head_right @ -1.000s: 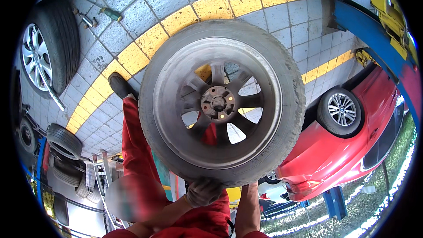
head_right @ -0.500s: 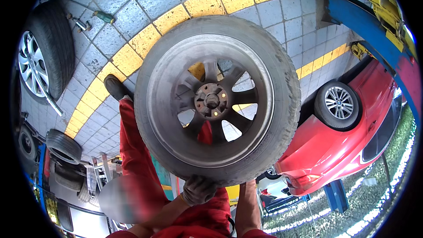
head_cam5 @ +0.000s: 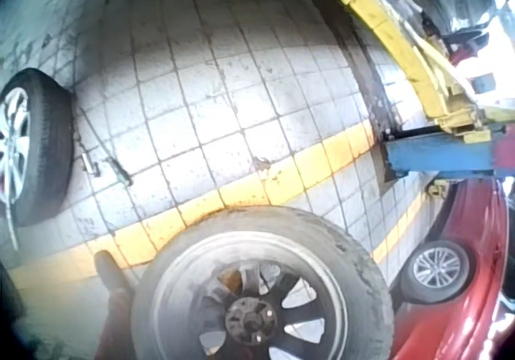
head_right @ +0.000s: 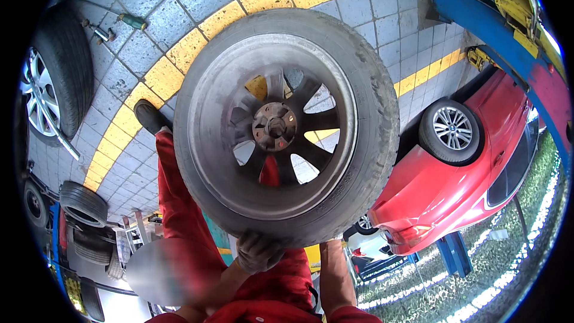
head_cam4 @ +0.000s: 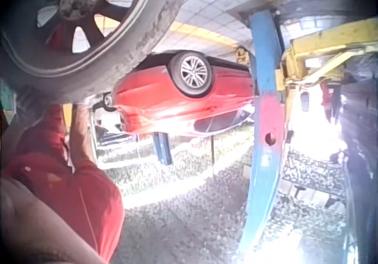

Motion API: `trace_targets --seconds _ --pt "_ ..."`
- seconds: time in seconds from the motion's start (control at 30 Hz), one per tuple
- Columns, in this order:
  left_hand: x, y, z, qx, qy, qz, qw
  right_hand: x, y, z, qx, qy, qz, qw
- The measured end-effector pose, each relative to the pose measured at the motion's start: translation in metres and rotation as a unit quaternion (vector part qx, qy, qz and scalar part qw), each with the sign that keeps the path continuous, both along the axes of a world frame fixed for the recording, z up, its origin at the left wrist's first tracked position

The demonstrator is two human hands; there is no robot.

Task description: The person removes a tire from a car using a lug wrench and places it on the floor. They then pick up a different tire, mount it onto the car's wheel hub, and secure it by tightening the lug nuts with the wrench. The person moves around the vehicle to access the wheel and uses the tool to ensure the tire is firmly attached.

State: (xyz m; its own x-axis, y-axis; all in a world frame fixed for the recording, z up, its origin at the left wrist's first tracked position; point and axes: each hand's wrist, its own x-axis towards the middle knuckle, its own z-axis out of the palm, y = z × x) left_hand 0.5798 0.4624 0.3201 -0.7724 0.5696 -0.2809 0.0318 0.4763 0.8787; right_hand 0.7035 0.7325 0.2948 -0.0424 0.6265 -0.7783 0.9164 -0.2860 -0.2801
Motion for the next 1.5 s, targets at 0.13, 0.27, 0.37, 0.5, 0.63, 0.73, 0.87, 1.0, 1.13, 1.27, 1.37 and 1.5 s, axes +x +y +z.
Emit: trace_targets --seconds 0.13,0.27,0.37,0.5,0.63,0.73,0.87,1.0,1.13,1.27,1.37,1.5 --pt "0.003 -0.028 0.003 -0.018 0.009 0.002 1.000 0.007 -0.013 0.010 0.011 -0.017 0.082 0.996" --pt "-0.011 -0.056 -0.003 -0.031 0.055 0.006 0.998 0.023 -0.044 0.035 0.052 -0.041 0.286 0.956" --pt "-0.011 -0.072 -0.010 -0.035 0.097 0.092 0.990 0.023 -0.058 0.048 0.092 -0.024 0.447 0.889" --pt "-0.030 -0.079 0.002 -0.128 0.039 0.181 0.974 0.022 -0.079 0.067 0.132 0.000 0.558 0.819" --pt "-0.059 -0.081 -0.002 -0.160 0.044 0.254 0.953 0.016 -0.092 0.076 0.094 0.036 0.501 0.860" --pt "-0.079 -0.102 -0.004 -0.148 0.058 0.242 0.957 0.039 -0.073 0.094 0.009 -0.012 0.431 0.902" --pt "-0.129 -0.121 -0.018 -0.084 0.100 0.247 0.960 -0.042 -0.018 0.077 0.027 0.031 0.229 0.973" --pt "-0.179 -0.161 -0.025 -0.045 0.077 0.196 0.976 -0.186 -0.006 0.060 0.154 0.216 0.265 0.927" --pt "-0.199 -0.219 -0.050 -0.046 0.051 0.187 0.980 -0.230 -0.045 0.027 0.154 0.251 0.289 0.911" --pt "-0.201 -0.282 -0.074 -0.127 0.050 0.196 0.971 -0.227 -0.103 0.036 0.177 0.286 0.347 0.875" --pt "-0.187 -0.304 -0.058 -0.258 -0.002 0.276 0.926 -0.233 -0.138 0.055 0.198 0.261 0.411 0.851" --pt "-0.194 -0.203 0.033 -0.205 0.058 0.269 0.939 -0.240 -0.175 0.063 0.201 0.290 0.416 0.838"
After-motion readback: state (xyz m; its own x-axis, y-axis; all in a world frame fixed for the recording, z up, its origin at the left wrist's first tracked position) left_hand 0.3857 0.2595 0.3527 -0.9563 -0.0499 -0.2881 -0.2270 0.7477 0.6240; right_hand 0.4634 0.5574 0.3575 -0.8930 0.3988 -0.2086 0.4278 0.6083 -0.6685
